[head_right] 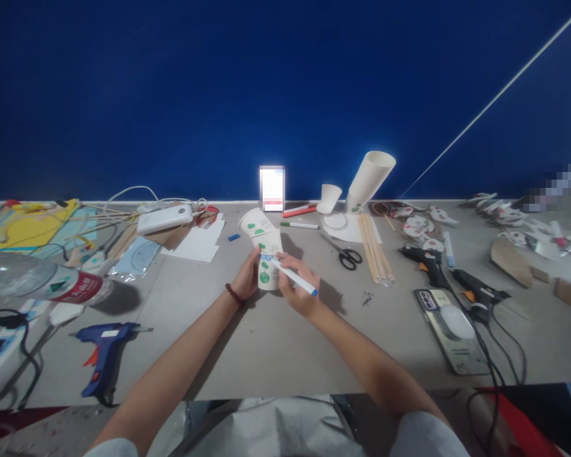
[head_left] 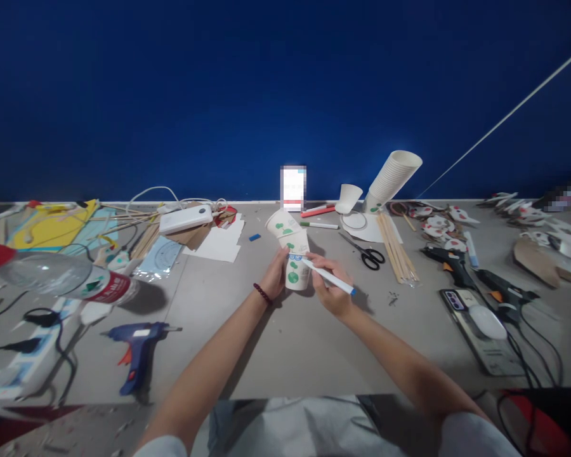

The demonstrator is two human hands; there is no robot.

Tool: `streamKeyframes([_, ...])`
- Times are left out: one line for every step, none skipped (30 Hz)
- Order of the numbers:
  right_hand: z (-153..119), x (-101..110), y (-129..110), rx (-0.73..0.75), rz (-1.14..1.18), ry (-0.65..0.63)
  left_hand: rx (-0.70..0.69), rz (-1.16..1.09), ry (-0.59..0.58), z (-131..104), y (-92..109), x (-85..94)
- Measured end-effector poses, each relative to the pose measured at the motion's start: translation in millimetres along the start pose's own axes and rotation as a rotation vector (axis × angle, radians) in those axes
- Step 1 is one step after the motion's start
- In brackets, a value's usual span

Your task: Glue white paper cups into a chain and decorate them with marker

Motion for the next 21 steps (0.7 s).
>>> streamKeyframes([-0.3,-0.1,0.1,0.0,-0.004,-0.004,0.0,0.002,-0.004,0.4,-0.6,0.0])
streamKeyframes([-0.5,-0.1,0.2,0.001,-0.009,-0.007,0.0,0.004,-0.009,0.8,-1.1,0.1])
streamKeyframes([-0.7,-0.1,0.1,0.001,-0.013,-0.011,0.001,0.005,-0.014,1.1,-1.5,0.4])
streamKeyframes([-0.9,-0.1,0.0,0.002,-0.017,-0.014,0.002,0.005,-0.019,1.2,-1.9,0.9])
streamKeyframes([-1.0,-0.1,-0.1,0.004,-0.022,-0.014,0.005,0.006,-0.02,1.2,-2.2,1.6])
streamKeyframes([-1.1,0.0,-0.2,0.005,-0.025,-0.014,0.006,0.01,-0.016,1.0,-2.4,2.2])
streamKeyframes([-1.2,0.0,-0.2,0.005,-0.025,-0.014,0.002,0.018,-0.008,0.5,-2.4,2.8])
streamKeyframes([-1.3,0.0,-0.2,0.003,-0.024,-0.016,-0.005,0.027,0.001,0.0,-2.3,3.2])
streamKeyframes([-1.3,0.1,-0.1,-0.001,-0.018,-0.018,-0.013,0.036,0.008,-0.7,-2.1,3.2])
streamKeyframes([-1.2,0.2,0.1,-0.005,-0.014,-0.019,-0.019,0.045,0.012,-1.4,-1.8,2.8])
streamKeyframes([-1.1,0.3,0.2,-0.007,-0.011,-0.019,-0.022,0.05,0.014,-2.1,-1.5,2.2])
streamKeyframes([-0.8,0.4,0.2,-0.005,-0.014,-0.016,-0.023,0.052,0.014,-2.6,-1.1,1.3])
streamKeyframes([-0.5,0.6,0.3,-0.001,-0.02,-0.012,-0.022,0.051,0.016,-3.0,-0.8,0.4])
streamKeyframes([-0.2,0.7,0.3,0.005,-0.027,-0.012,-0.022,0.049,0.019,-3.3,-0.5,-0.4])
streamKeyframes([0.2,0.7,0.3,0.01,-0.034,-0.012,-0.024,0.045,0.025,-3.3,-0.2,-1.1])
streamKeyframes([0.5,0.7,0.3,0.012,-0.041,-0.012,-0.025,0.041,0.03,-3.1,0.0,-1.4])
streamKeyframes([0.8,0.6,0.5,0.013,-0.045,-0.01,-0.026,0.036,0.035,-2.9,0.0,-1.6])
streamKeyframes([1.1,0.5,0.7,0.012,-0.048,-0.007,-0.026,0.033,0.039,-2.5,-0.1,-1.5])
streamKeyframes([1.4,0.4,0.9,0.01,-0.05,-0.004,-0.026,0.03,0.042,-2.1,-0.3,-1.2])
streamKeyframes([1.7,0.3,1.2,0.009,-0.05,0.0,-0.025,0.028,0.044,-1.7,-0.7,-0.9])
streamKeyframes([1.9,0.2,1.4,0.008,-0.048,0.003,-0.023,0.028,0.044,-1.4,-1.0,-0.6])
Point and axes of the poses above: each hand's wrist, its own z-axis towards the middle knuckle, its own x-axis out of the back of the hand, y = z × x, the point moved 1 cm from there along z, towards the middle knuckle, and after that the axes turned 3 degrees about -z, right-handed, at the moved point
